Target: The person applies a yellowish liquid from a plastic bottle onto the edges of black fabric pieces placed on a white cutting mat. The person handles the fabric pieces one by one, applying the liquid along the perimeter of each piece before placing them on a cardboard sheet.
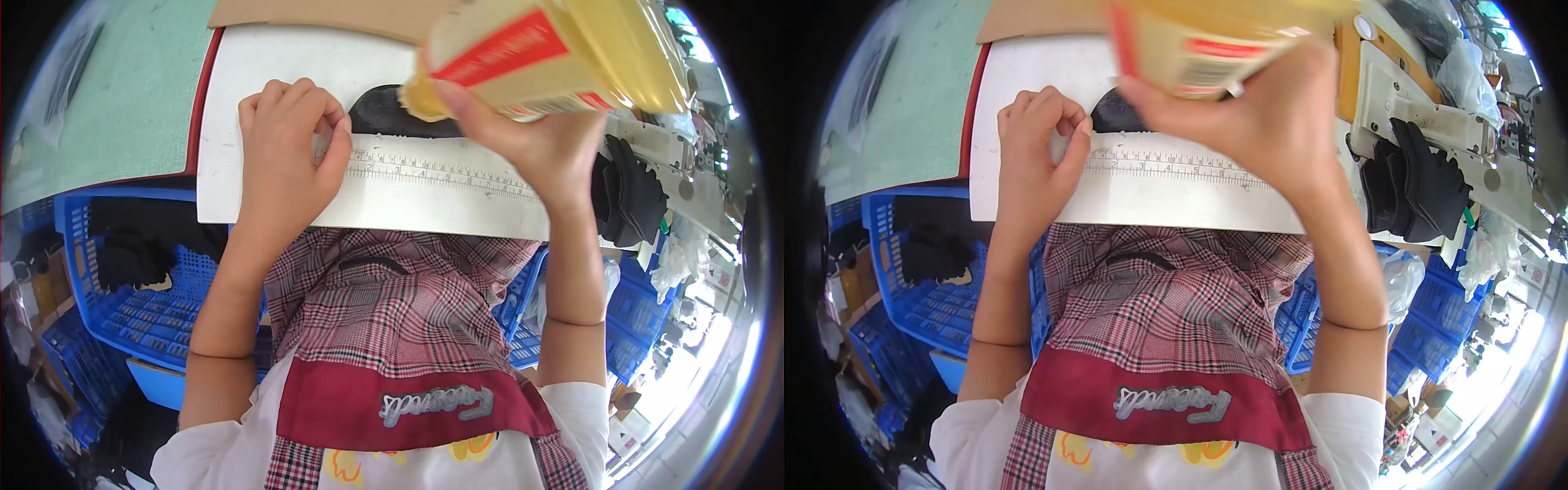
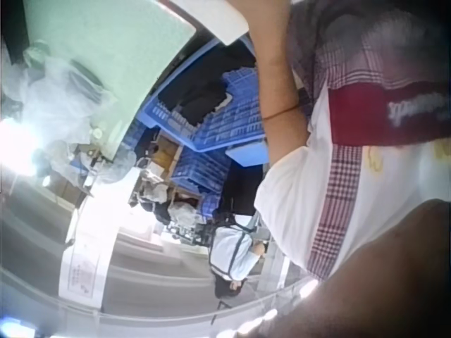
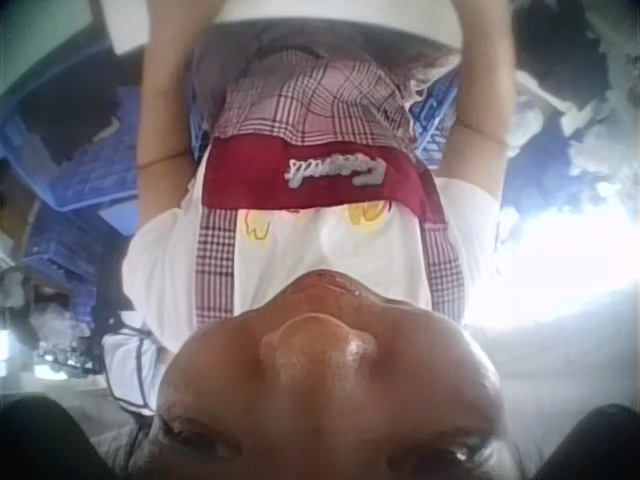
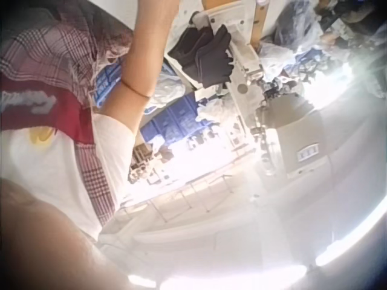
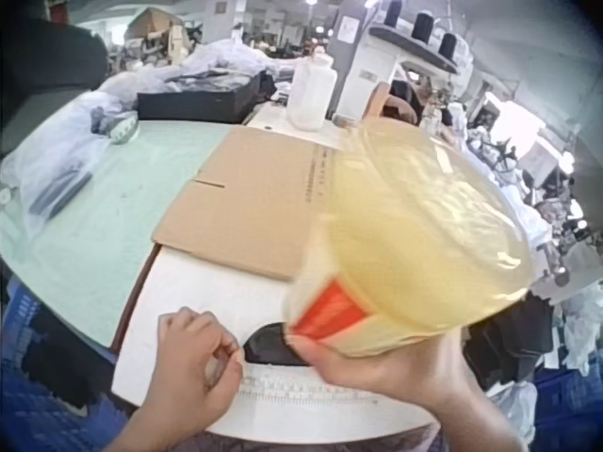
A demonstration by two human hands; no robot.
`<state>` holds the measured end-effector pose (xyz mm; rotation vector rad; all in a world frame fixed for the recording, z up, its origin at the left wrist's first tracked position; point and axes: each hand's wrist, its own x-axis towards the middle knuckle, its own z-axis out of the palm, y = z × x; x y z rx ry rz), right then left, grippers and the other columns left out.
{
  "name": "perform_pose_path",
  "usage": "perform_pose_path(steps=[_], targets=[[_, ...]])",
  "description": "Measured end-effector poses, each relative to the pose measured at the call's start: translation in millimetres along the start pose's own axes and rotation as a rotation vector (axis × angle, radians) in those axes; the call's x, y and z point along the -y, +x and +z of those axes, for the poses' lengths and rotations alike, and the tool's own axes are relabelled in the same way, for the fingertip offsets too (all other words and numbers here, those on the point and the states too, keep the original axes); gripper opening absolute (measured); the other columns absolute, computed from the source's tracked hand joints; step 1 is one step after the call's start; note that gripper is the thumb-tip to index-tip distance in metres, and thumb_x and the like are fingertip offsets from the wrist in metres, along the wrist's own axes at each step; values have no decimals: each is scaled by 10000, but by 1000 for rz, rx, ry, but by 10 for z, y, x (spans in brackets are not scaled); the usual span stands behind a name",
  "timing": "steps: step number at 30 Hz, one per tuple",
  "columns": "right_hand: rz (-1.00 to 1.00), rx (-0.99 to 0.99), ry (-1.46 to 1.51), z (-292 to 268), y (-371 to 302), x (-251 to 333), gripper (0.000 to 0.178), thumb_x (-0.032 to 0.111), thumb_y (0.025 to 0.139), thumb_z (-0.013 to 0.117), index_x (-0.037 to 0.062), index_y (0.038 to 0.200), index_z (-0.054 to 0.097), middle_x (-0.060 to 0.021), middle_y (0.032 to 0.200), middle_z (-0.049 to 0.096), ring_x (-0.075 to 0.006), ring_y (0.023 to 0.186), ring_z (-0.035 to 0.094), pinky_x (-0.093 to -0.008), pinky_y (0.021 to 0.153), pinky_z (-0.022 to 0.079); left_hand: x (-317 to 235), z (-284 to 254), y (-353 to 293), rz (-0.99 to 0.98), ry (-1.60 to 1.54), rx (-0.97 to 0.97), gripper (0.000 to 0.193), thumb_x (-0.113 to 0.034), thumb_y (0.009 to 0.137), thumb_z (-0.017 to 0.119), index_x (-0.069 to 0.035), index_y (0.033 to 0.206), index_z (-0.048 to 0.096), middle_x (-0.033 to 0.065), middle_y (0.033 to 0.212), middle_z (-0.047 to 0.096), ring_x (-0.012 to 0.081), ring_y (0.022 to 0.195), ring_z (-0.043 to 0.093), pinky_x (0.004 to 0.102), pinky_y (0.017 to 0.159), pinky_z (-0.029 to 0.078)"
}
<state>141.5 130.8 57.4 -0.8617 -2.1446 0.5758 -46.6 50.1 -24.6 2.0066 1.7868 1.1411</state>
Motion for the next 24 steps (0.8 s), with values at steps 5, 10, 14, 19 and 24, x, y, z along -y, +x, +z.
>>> perform_pose_path(steps=[5, 10, 14, 19, 24], targets=[[147, -67, -255, -540, -268, -229, 397, 163, 651, 823, -35, 933, 626, -77, 853, 666, -126, 741, 641, -253, 664, 522, -26, -17, 3, -21, 29, 16, 83, -65, 746, 603, -57, 747, 520, 17, 713, 486, 191, 750, 459, 337, 793, 304], [261, -386, -70, -951, -635, -422, 426, 133, 733, 746, -47, 1080, 576, -109, 963, 649, -166, 875, 637, -277, 771, 510, -36, -113, 0, -23, 63, 69, 65, -68, 798, 587, -34, 794, 532, 40, 759, 503, 189, 770, 473, 313, 803, 339], [413, -613, 833, -739, -631, -271, 570, 395, 867, 531, -42, 1224, 451, -208, 1162, 548, -258, 1042, 573, -354, 829, 514, -68, -221, -7, -119, -40, 61, 125, -95, 823, 580, -10, 914, 582, 78, 819, 533, 212, 820, 495, 307, 788, 391], [385, -230, 1754, -334, -616, -278, 654, 567, 885, 415, 14, 1230, 474, -300, 1164, 531, -302, 1052, 567, -384, 822, 512, -170, -152, -14, -12, 138, -2, 398, -260, 767, 682, 2, 1053, 591, 113, 938, 548, 266, 891, 483, 378, 816, 363], [507, -324, 1728, -121, -679, -457, 644, 547, 876, 458, 8, 1230, 464, -193, 1130, 568, -330, 1064, 551, -387, 815, 522, -311, -108, -164, -51, 330, -6, 512, -276, 749, 701, 3, 1159, 577, 100, 1028, 526, 268, 956, 462, 377, 868, 335]])
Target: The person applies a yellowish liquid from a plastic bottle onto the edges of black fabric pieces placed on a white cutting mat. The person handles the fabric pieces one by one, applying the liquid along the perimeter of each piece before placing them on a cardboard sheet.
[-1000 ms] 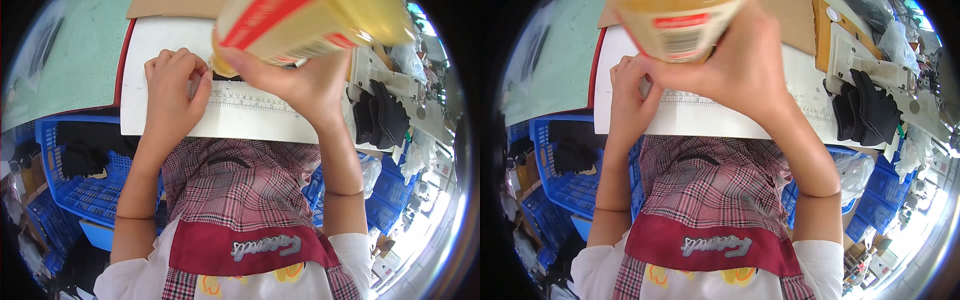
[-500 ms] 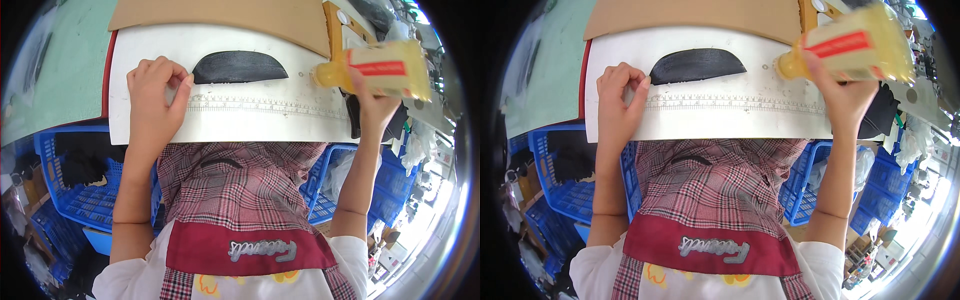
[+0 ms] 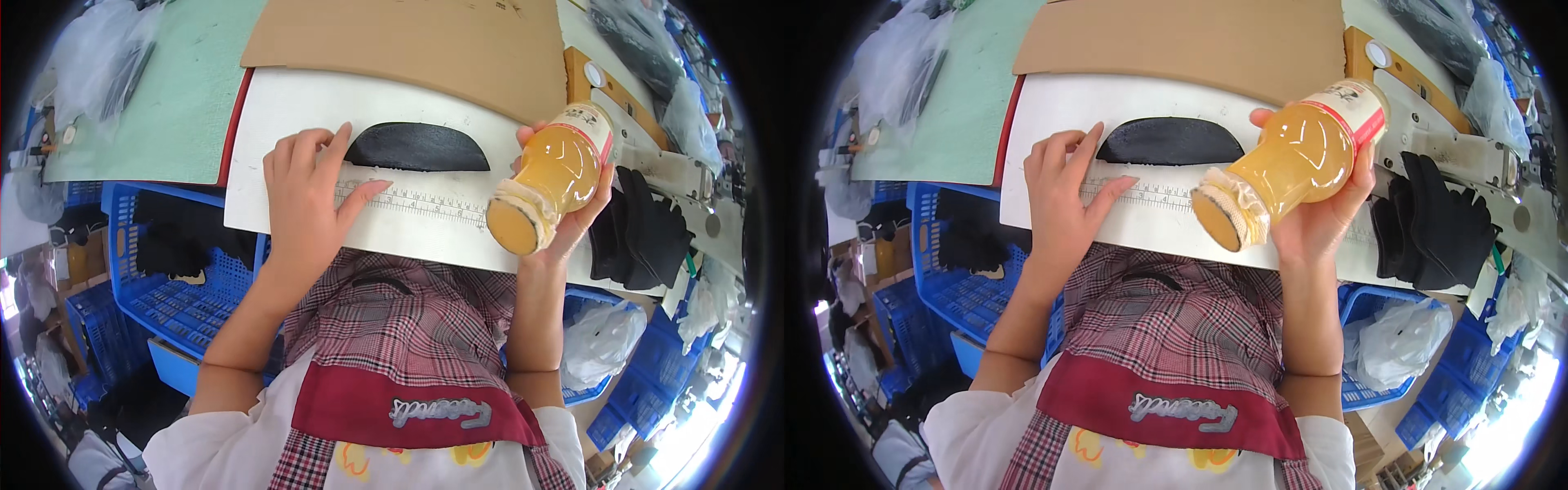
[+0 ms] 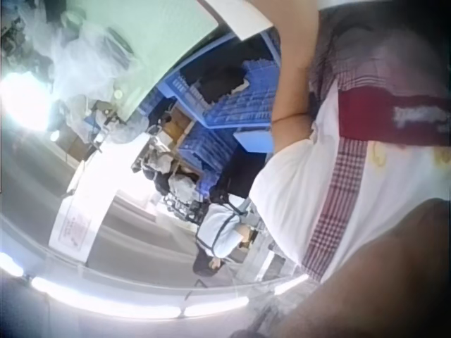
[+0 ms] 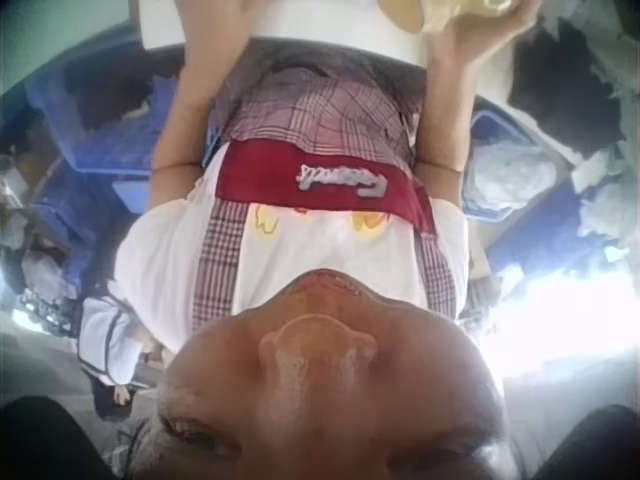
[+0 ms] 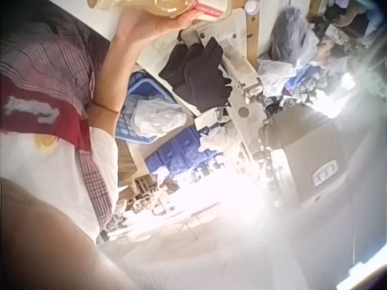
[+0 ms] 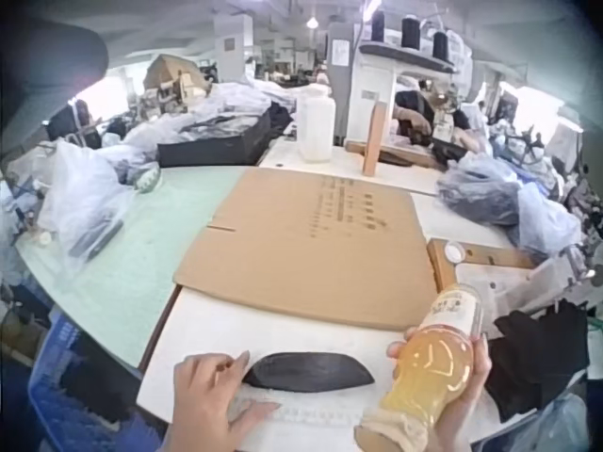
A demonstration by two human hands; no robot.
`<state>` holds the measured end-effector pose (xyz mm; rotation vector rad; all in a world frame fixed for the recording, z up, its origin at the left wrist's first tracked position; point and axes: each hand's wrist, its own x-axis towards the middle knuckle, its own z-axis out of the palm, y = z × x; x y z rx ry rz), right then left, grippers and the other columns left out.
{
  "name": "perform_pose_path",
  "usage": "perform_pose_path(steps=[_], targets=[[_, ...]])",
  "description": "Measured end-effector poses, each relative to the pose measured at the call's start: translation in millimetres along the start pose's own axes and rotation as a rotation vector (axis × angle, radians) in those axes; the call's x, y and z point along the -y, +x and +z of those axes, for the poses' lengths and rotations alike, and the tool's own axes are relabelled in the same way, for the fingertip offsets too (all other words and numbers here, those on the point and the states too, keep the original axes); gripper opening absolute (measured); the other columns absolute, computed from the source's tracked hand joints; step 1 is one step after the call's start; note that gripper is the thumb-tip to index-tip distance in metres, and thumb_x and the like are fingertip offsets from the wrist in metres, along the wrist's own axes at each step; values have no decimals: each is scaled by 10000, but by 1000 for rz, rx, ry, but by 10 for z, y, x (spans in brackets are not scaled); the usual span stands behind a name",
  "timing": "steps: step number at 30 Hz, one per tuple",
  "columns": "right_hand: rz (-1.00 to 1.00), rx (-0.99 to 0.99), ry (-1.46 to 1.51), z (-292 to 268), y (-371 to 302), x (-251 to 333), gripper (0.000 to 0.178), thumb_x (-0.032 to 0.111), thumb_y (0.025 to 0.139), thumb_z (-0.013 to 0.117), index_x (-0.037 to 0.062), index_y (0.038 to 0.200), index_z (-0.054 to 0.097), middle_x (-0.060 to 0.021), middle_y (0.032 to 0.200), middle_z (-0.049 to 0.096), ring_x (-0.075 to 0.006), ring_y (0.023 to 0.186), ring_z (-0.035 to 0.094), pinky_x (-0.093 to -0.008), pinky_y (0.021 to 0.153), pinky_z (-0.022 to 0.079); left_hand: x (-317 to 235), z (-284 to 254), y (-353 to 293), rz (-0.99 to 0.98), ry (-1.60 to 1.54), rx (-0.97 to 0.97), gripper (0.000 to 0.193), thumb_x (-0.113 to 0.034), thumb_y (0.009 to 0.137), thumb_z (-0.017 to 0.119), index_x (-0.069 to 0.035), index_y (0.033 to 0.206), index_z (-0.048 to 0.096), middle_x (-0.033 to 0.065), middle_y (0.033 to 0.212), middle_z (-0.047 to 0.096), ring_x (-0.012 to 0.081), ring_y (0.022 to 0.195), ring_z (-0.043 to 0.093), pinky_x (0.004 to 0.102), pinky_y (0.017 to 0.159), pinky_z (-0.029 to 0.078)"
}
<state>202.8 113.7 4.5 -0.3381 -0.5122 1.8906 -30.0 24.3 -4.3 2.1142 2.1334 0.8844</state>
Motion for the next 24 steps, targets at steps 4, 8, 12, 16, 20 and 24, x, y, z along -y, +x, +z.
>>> perform_pose_path(steps=[4, 8, 12, 16, 20, 24], targets=[[-47, 1, -38, -127, -15, 26, 675, 547, 862, 481, -10, 1242, 449, -189, 1147, 557, -342, 1059, 551, -389, 812, 522, -42, -56, -147, -29, 60, -21, 472, -271, 774, 679, 5, 1146, 589, 101, 1026, 544, 256, 958, 466, 377, 859, 328], [-62, -21, -18, -126, -19, -8, 700, 551, 852, 495, -18, 1255, 432, -186, 1154, 554, -346, 1049, 559, -386, 805, 523, -44, 7, -174, 11, 86, -120, 402, -259, 798, 660, 2, 1098, 604, 92, 976, 560, 259, 929, 489, 399, 826, 329], [-16, 12, -40, -158, -31, 8, 696, 552, 845, 505, 14, 1275, 407, -167, 1153, 554, -368, 1037, 561, -393, 793, 525, -71, -11, -168, 10, 108, -130, 362, -223, 812, 646, -6, 1100, 614, 83, 963, 584, 250, 920, 503, 386, 835, 330], [-59, -33, -8, -132, -59, -42, 689, 549, 844, 511, 36, 1287, 393, -159, 1143, 560, -387, 1036, 558, -397, 781, 527, -62, -28, -164, -22, 65, -126, 324, -193, 827, 630, -11, 1095, 628, 89, 957, 603, 242, 930, 516, 368, 857, 334], [-60, -20, -54, -151, -68, -34, 688, 545, 845, 511, 30, 1285, 391, -155, 1144, 560, -390, 1036, 561, -397, 784, 524, -92, -52, -140, -80, 33, -136, 283, -171, 830, 620, -12, 1063, 643, 91, 949, 606, 239, 928, 525, 362, 856, 339], [-48, -20, -29, -120, -73, -44, 693, 541, 846, 510, 14, 1279, 391, -156, 1142, 561, -390, 1031, 566, -397, 796, 518, -91, -71, -153, -64, 58, -122, 274, -167, 830, 618, -17, 1058, 647, 90, 952, 603, 238, 929, 523, 363, 854, 341]])
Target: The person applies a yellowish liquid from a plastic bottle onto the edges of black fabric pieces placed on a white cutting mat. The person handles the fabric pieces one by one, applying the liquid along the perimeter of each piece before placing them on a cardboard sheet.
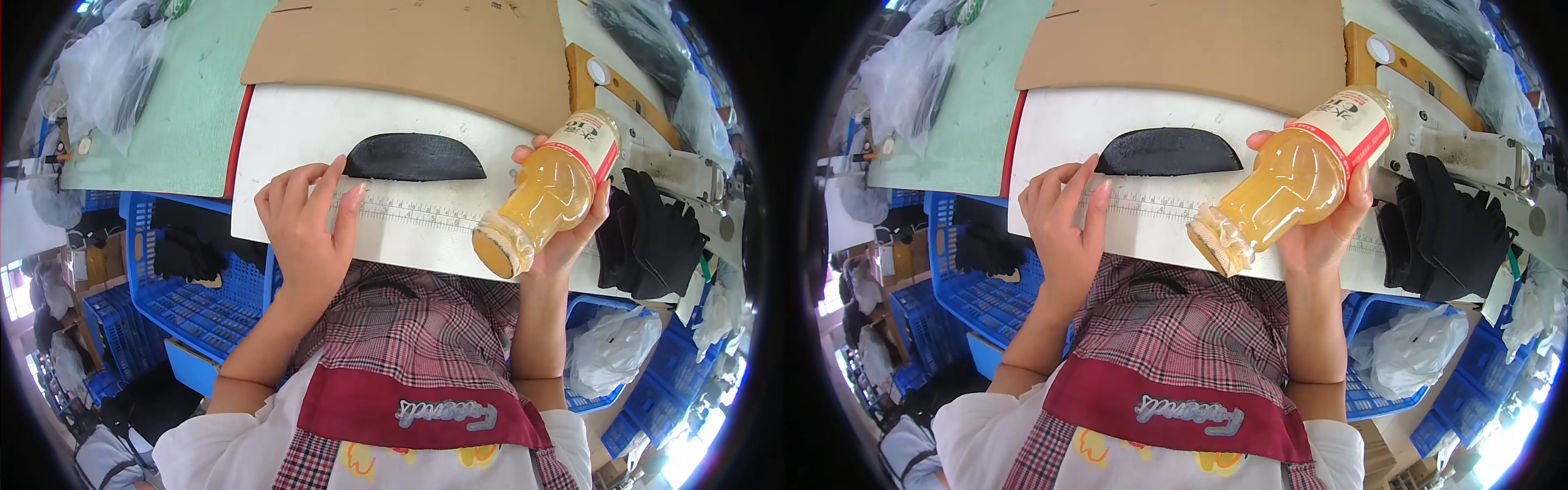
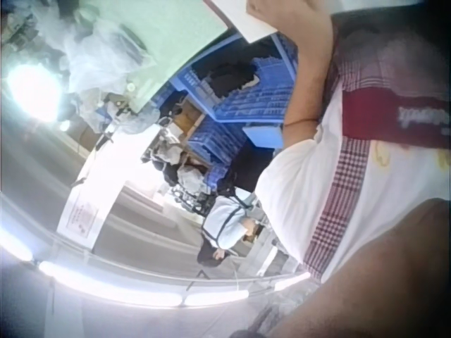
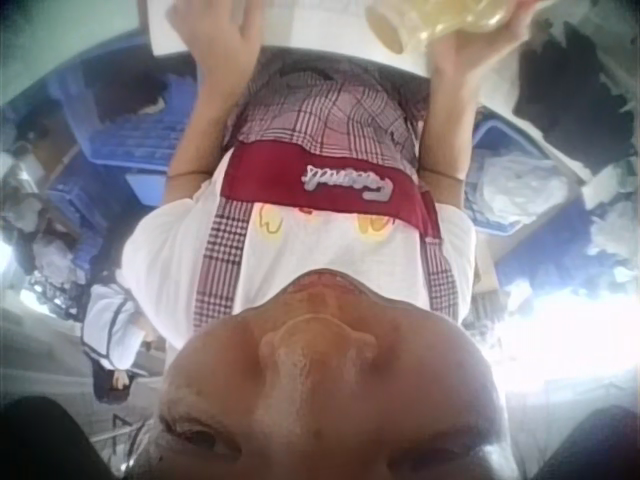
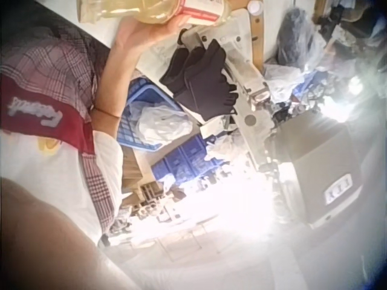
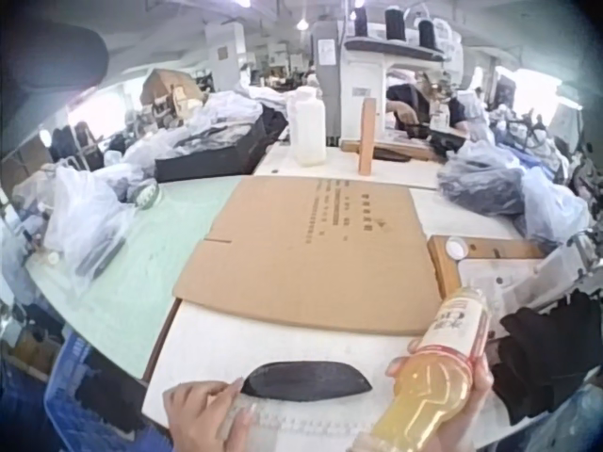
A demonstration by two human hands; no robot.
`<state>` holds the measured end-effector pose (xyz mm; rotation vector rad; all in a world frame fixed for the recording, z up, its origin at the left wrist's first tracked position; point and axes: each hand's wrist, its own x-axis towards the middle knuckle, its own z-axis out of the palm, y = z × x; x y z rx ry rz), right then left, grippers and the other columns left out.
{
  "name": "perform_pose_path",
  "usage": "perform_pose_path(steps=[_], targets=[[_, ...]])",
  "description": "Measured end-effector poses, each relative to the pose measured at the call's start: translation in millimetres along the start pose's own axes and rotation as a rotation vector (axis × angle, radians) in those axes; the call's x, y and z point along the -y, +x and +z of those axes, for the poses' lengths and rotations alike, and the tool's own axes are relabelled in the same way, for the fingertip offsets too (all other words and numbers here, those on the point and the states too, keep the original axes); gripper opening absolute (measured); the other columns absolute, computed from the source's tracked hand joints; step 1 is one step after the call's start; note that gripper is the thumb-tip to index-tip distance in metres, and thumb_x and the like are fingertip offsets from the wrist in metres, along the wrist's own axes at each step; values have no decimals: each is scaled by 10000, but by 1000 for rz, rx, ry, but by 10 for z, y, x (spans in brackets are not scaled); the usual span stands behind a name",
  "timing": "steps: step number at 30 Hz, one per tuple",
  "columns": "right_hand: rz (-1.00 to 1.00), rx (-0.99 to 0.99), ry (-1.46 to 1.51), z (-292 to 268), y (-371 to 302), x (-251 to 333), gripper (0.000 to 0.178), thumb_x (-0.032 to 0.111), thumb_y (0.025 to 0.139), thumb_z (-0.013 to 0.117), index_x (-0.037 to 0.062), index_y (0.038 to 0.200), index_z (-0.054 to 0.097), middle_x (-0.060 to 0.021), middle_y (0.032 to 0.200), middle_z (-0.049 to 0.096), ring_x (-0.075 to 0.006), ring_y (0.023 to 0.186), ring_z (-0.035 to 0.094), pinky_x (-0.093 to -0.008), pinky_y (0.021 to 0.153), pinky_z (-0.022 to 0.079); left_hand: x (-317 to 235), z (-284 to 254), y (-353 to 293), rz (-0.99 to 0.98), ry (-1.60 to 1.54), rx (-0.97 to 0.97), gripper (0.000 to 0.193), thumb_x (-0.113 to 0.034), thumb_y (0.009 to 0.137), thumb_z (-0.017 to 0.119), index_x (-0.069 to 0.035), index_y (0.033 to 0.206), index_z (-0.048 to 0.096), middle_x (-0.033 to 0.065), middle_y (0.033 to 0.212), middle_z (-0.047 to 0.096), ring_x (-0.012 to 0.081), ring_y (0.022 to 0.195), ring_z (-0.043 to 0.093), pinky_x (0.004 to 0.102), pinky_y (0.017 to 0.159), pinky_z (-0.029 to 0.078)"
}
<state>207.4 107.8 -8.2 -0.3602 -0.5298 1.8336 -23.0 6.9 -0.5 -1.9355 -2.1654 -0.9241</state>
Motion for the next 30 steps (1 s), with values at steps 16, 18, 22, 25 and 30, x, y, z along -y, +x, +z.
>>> perform_pose_path(steps=[16, 18, 22, 25, 30], targets=[[-23, 22, -54, 108, -10, -30, 693, 550, 844, 495, -42, 1200, 453, -169, 1079, 581, -363, 999, 584, -381, 792, 497, -7, 105, 98, -244, -290, -22, 110, -107, 790, 667, -42, 865, 618, 40, 832, 591, 163, 752, 476, 285, 729, 368], [-21, 32, -76, 118, -21, -27, 696, 556, 838, 501, -43, 1190, 455, -178, 1065, 583, -359, 983, 589, -382, 787, 499, 42, 75, 125, -324, -361, 33, 102, -104, 794, 663, -36, 848, 609, 34, 806, 589, 148, 738, 471, 275, 702, 377], [-26, 21, -121, 123, -53, -10, 722, 575, 814, 517, -44, 1181, 454, -209, 1030, 587, -347, 952, 598, -371, 761, 508, 38, -46, 230, -291, -525, 120, 109, -100, 806, 659, -28, 844, 586, 24, 808, 600, 140, 759, 496, 277, 701, 395], [-3, 35, -176, 97, -127, 34, 758, 597, 784, 533, -39, 1188, 447, -245, 1018, 586, -324, 928, 608, -348, 735, 517, -101, -121, 383, -361, -909, 198, 135, -129, 850, 635, -16, 874, 564, 43, 861, 609, 134, 773, 529, 257, 734, 419], [58, 119, -285, 47, -242, 91, 788, 623, 742, 550, -3, 1207, 442, -300, 1045, 574, -274, 913, 624, -316, 745, 524, -172, -89, 676, -500, -1546, 491, 148, -166, 926, 538, -21, 945, 512, 117, 990, 625, 195, 891, 619, 324, 858, 484]])
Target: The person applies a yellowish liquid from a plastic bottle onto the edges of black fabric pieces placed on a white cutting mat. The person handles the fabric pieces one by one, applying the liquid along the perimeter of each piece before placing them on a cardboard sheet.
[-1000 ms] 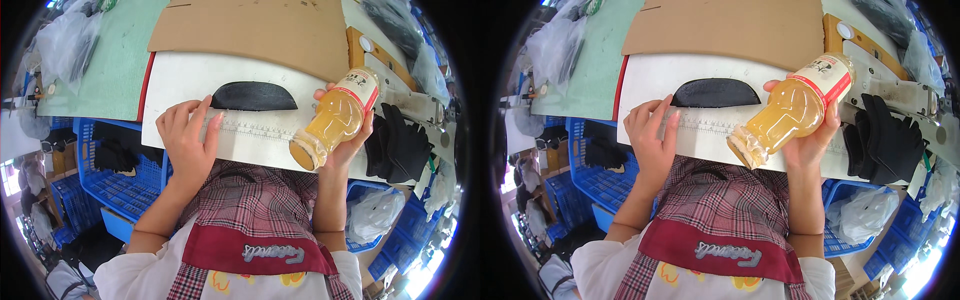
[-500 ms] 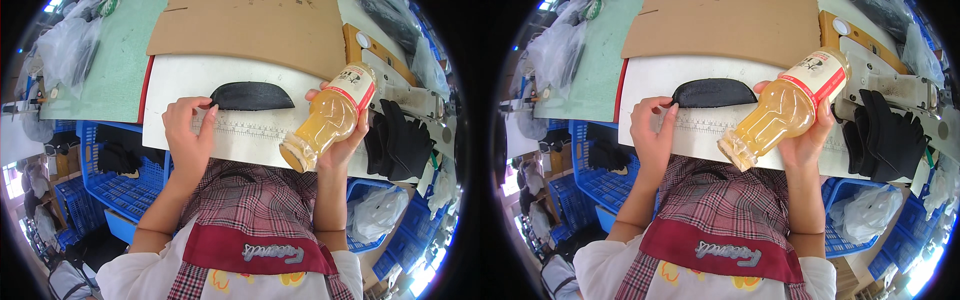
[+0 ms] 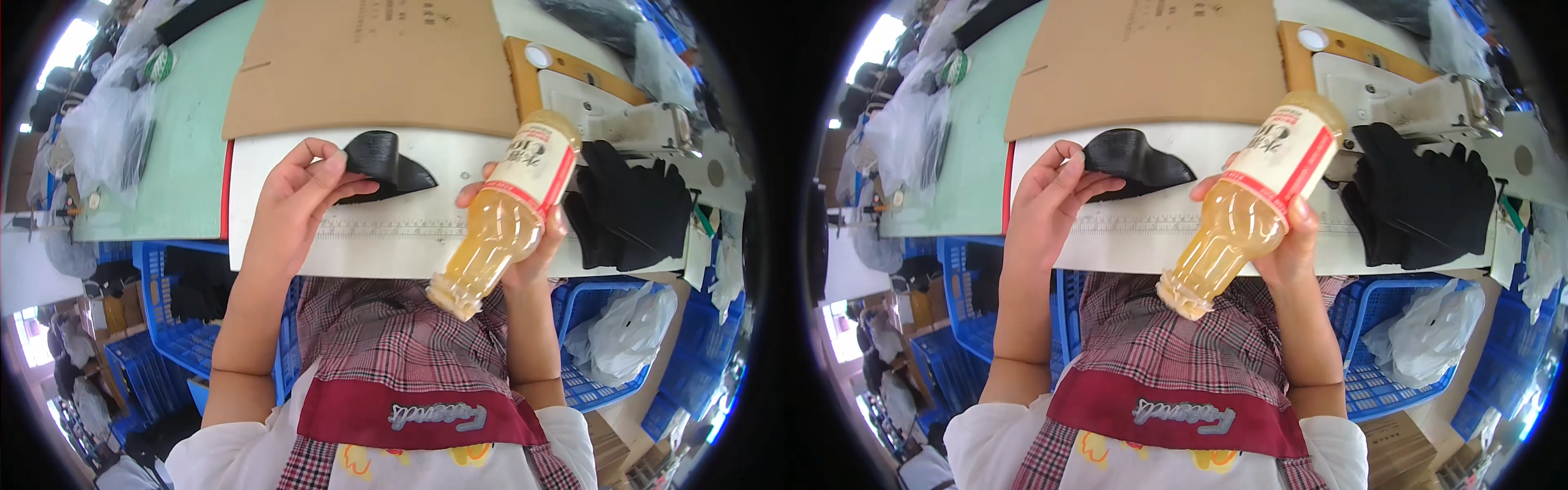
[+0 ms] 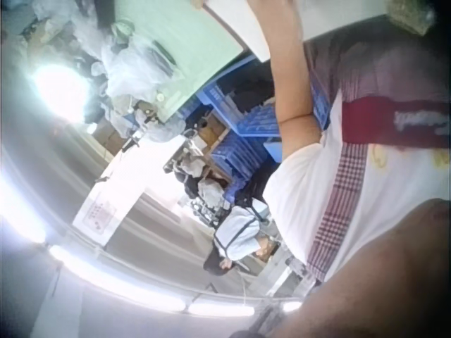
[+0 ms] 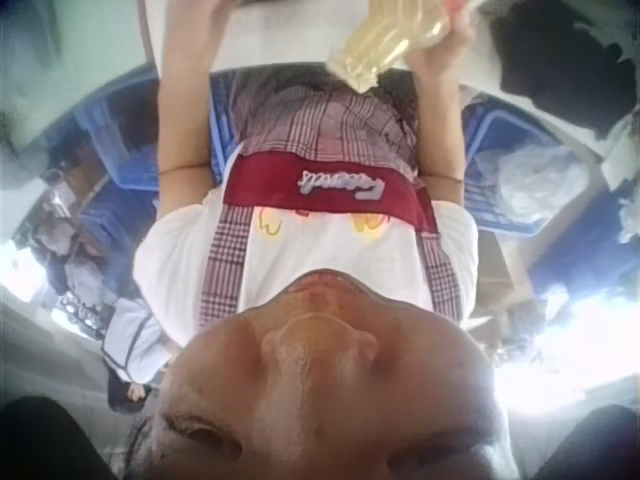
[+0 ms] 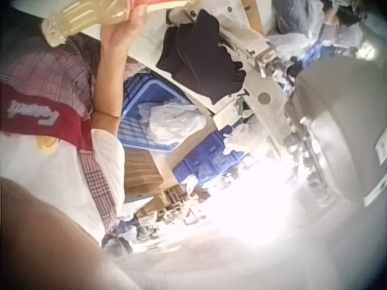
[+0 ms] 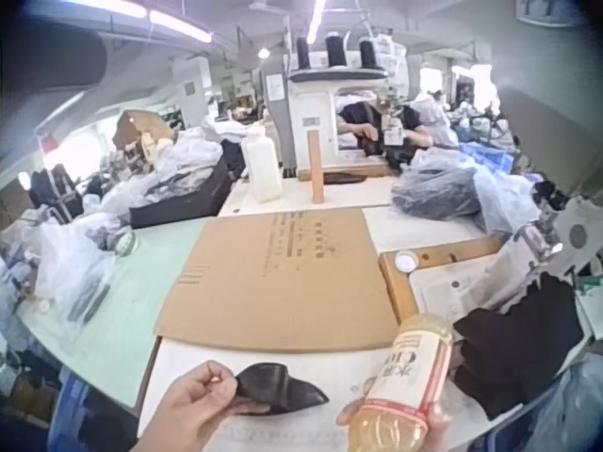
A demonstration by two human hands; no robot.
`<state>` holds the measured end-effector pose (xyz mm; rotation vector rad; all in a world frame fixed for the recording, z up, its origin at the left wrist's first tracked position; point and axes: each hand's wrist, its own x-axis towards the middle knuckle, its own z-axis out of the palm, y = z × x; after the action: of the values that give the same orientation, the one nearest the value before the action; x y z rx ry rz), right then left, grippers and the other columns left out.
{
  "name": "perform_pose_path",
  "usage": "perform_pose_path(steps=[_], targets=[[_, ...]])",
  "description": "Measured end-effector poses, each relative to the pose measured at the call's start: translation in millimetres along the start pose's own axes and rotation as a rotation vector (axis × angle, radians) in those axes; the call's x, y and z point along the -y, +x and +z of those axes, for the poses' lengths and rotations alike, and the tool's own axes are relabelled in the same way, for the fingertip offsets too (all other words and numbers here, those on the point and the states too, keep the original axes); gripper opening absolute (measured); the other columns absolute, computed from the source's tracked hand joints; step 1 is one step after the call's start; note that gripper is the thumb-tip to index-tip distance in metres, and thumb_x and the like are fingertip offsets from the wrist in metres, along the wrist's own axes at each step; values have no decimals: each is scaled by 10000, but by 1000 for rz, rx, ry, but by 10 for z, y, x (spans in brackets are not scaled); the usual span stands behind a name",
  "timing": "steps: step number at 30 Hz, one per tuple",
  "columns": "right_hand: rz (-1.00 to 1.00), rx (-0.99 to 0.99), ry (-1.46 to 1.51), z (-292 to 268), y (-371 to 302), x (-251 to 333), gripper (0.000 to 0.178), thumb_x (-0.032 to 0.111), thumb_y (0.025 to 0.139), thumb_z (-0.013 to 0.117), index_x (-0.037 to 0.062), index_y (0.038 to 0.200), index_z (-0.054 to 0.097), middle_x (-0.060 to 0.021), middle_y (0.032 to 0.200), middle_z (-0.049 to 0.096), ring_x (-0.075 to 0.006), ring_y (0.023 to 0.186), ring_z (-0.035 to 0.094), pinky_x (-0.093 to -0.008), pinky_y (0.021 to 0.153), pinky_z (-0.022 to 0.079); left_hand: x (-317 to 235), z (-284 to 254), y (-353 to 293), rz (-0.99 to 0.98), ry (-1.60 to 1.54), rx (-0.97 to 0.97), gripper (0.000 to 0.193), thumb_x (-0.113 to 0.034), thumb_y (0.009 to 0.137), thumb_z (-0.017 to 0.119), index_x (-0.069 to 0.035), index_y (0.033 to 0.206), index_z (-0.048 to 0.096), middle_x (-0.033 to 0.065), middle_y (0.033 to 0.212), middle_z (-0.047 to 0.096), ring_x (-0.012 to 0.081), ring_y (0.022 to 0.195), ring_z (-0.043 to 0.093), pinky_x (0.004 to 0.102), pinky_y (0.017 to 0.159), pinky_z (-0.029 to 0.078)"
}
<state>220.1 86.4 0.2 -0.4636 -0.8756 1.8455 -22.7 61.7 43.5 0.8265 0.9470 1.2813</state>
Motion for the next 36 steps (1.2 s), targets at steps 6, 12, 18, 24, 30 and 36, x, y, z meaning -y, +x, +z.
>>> perform_pose_path(steps=[6, 12, 18, 24, 30, 36], targets=[[80, -48, -4, 69, -32, 9, 811, 633, 724, 566, 2, 1216, 435, -290, 1022, 584, -240, 859, 633, -277, 702, 522, -318, -96, 275, -43, -68, 42, 351, -202, 958, 440, 51, 1200, 466, 203, 1124, 587, 310, 1032, 592, 418, 926, 472], [155, -58, 51, 32, -54, -53, 804, 606, 688, 620, 42, 1228, 431, -282, 1069, 570, -257, 911, 622, -324, 763, 515, -845, -32, 1283, -20, -6, 134, 359, -152, 946, 452, 125, 1175, 443, 261, 1171, 537, 352, 1109, 543, 425, 969, 452], [197, -87, 114, 46, -102, -32, 795, 572, 668, 663, 54, 1225, 433, -282, 1081, 567, -275, 908, 629, -347, 773, 523, -763, 367, 2744, -40, -151, 283, 366, -113, 943, 448, 146, 1195, 393, 282, 1245, 473, 338, 1193, 477, 402, 1037, 405], [235, -159, 198, 63, -86, 7, 790, 547, 633, 688, 33, 1178, 436, -308, 1022, 571, -284, 883, 637, -344, 739, 539, -224, 168, 3337, 78, 347, 8, 293, -159, 896, 555, 84, 1057, 520, 202, 1068, 593, 294, 998, 587, 339, 852, 496], [227, -176, 146, 76, -60, 1, 843, 602, 637, 665, 7, 1188, 435, -281, 1002, 580, -292, 881, 632, -329, 695, 536, 18, -417, 3178, 596, 1113, -355, 332, -259, 789, 681, 21, 949, 604, 127, 860, 634, 229, 846, 598, 322, 763, 468], [106, -217, -43, 25, -98, 25, 870, 644, 717, 586, -31, 1234, 404, -172, 1063, 561, -350, 889, 618, -332, 684, 522, -144, -446, 1485, 301, 1145, -159, 262, -247, 826, 640, 4, 897, 622, 76, 790, 623, 198, 736, 558, 302, 677, 445]])
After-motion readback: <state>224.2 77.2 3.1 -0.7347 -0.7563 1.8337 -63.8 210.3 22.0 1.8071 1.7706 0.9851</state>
